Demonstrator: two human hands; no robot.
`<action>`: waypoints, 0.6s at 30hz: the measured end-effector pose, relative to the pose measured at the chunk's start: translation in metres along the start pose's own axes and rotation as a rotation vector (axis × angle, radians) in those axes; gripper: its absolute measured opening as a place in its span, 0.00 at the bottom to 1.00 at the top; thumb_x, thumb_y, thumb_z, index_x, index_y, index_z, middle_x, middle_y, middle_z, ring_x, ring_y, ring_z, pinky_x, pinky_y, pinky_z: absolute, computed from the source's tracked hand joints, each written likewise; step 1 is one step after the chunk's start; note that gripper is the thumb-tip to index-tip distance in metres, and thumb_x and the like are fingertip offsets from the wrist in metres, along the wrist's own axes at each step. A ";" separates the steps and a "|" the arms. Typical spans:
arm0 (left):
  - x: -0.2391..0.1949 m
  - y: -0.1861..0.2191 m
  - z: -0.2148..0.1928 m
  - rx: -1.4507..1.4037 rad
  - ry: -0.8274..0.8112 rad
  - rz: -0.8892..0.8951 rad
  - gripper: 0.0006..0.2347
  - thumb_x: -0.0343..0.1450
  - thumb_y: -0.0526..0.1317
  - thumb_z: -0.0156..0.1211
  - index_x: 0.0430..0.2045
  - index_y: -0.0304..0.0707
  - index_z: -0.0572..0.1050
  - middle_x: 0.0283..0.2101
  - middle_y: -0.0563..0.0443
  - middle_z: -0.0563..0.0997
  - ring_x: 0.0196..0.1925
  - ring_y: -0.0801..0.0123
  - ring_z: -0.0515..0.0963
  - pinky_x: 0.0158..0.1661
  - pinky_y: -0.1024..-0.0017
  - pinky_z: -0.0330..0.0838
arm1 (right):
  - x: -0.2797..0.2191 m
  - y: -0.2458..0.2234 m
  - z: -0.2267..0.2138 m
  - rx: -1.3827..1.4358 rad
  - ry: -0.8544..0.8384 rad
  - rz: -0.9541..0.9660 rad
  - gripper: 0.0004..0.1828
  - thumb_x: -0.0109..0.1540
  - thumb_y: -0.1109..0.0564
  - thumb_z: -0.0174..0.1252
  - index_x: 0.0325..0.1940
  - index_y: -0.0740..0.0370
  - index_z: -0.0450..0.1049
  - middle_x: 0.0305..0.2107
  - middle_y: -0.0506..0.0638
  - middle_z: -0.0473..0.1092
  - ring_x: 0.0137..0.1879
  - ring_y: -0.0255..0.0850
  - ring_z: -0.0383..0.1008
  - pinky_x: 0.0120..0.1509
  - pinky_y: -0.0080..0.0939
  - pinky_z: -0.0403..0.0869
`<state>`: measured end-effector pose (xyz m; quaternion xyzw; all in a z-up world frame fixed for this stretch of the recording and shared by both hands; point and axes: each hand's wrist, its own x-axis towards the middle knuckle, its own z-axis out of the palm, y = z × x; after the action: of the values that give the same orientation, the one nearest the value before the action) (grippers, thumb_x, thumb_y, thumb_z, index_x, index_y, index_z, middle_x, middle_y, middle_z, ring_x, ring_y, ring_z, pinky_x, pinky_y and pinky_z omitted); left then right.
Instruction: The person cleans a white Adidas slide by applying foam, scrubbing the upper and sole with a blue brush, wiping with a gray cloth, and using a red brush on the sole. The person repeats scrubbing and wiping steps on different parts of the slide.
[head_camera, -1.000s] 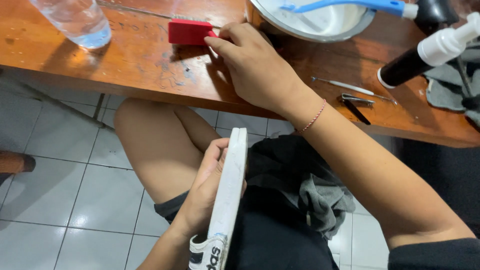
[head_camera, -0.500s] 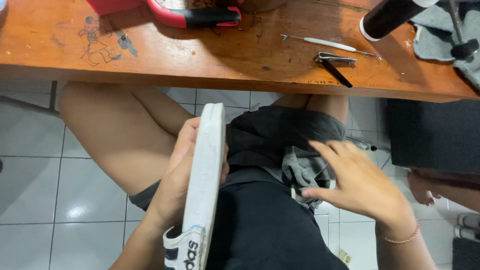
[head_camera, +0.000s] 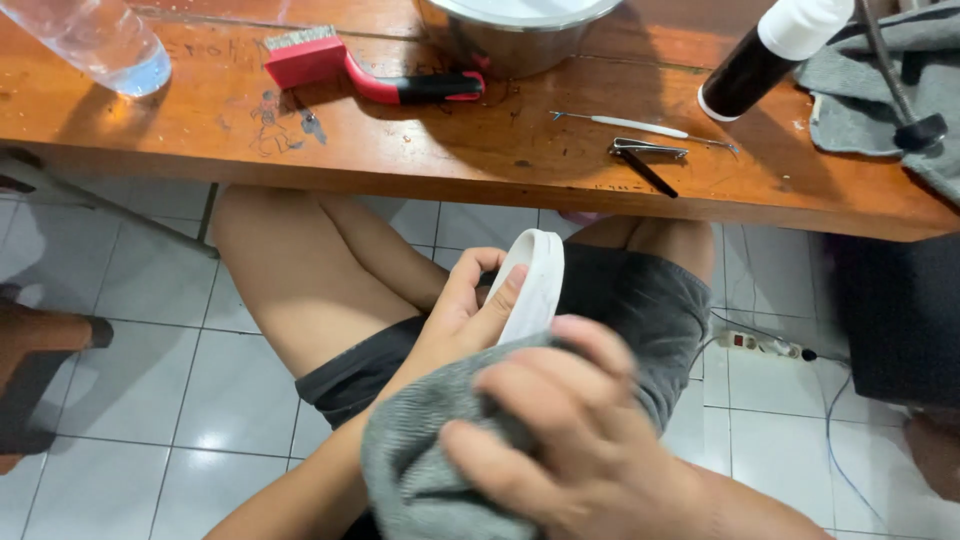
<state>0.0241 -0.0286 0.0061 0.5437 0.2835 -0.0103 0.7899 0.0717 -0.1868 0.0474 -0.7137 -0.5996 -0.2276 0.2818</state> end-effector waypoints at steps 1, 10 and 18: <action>0.001 -0.005 0.003 -0.094 0.019 -0.022 0.13 0.73 0.52 0.54 0.43 0.46 0.68 0.23 0.54 0.72 0.22 0.77 0.66 0.26 0.77 0.60 | 0.008 -0.002 0.011 0.145 -0.025 -0.069 0.11 0.64 0.42 0.55 0.45 0.44 0.77 0.45 0.55 0.64 0.50 0.50 0.66 0.62 0.62 0.64; -0.004 -0.014 -0.001 -0.005 -0.082 0.049 0.14 0.73 0.49 0.55 0.45 0.41 0.69 0.34 0.54 0.75 0.32 0.79 0.72 0.35 0.77 0.69 | 0.037 0.067 0.020 0.240 -0.037 0.337 0.10 0.65 0.50 0.58 0.36 0.59 0.74 0.37 0.53 0.62 0.45 0.47 0.62 0.56 0.49 0.60; -0.015 -0.003 0.002 -0.012 -0.237 0.058 0.19 0.70 0.51 0.56 0.49 0.42 0.67 0.34 0.51 0.76 0.31 0.76 0.75 0.34 0.76 0.72 | 0.016 0.081 0.054 1.174 0.301 1.395 0.18 0.65 0.51 0.51 0.51 0.66 0.77 0.39 0.54 0.78 0.45 0.41 0.79 0.51 0.37 0.76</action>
<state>0.0115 -0.0356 0.0108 0.5418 0.1723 -0.0499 0.8211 0.1538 -0.1488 0.0079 -0.6187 -0.0103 0.2437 0.7468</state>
